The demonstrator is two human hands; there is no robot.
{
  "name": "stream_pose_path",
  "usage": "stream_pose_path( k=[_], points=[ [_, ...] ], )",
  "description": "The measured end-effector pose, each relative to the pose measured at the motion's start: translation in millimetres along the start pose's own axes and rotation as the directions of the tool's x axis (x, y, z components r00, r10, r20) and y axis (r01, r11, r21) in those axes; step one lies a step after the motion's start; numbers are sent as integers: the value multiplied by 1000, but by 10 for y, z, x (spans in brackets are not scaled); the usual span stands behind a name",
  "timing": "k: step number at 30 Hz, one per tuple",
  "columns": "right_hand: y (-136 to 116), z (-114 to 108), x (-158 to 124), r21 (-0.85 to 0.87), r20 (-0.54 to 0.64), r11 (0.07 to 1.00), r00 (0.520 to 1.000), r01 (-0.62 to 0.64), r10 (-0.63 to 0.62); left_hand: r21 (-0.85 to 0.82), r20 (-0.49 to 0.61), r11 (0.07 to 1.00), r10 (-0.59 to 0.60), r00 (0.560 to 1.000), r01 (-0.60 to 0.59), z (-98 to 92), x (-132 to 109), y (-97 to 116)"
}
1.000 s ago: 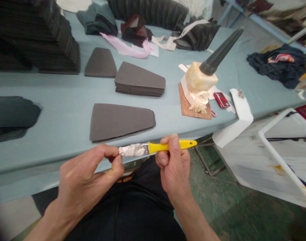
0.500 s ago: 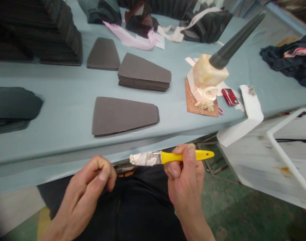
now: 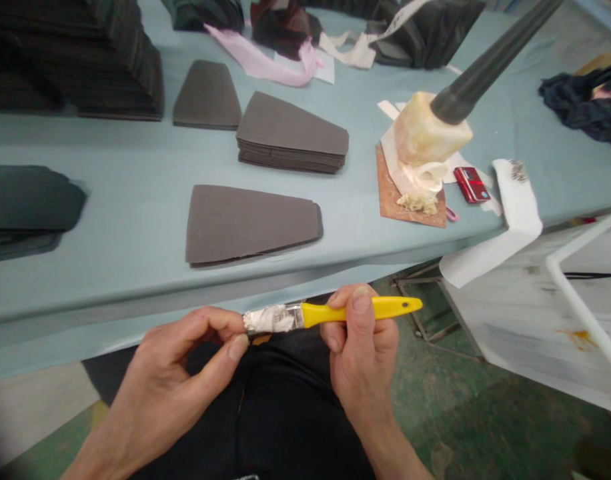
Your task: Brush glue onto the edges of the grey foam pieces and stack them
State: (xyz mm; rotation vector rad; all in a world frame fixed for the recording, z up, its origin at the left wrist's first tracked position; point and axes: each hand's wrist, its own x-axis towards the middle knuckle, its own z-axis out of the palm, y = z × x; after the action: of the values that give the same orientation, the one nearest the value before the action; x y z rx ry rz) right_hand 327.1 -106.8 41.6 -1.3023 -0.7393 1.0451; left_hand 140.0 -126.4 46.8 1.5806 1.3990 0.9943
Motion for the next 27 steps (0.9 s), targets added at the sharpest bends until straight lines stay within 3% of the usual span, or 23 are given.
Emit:
stream_pose_path(
  k=[10,14,16,20,23,27],
  points=[
    [-13,-4,-50,-65,24,995,997,69,-68,123,-61,991,62,996,-54,36,56,-48],
    [23,-20,-128,-134,22,970,979,203,-202,114,-85,993,33,996,-23,67,47,-56],
    [68,-32,-157,-156,88,931,944,329,-318,93,-108,996,-6,994,16,81,43,-63],
    [173,-47,-162,-107,232,789,787,605,-572,61,-126,991,-112,986,120,105,42,-68],
    [222,-75,-175,-160,268,749,759,643,-594,57,-160,983,-162,974,173,149,47,-70],
    [197,-211,-260,-196,401,720,725,665,-560,63,-215,974,-198,956,216,194,44,-187]
  ],
)
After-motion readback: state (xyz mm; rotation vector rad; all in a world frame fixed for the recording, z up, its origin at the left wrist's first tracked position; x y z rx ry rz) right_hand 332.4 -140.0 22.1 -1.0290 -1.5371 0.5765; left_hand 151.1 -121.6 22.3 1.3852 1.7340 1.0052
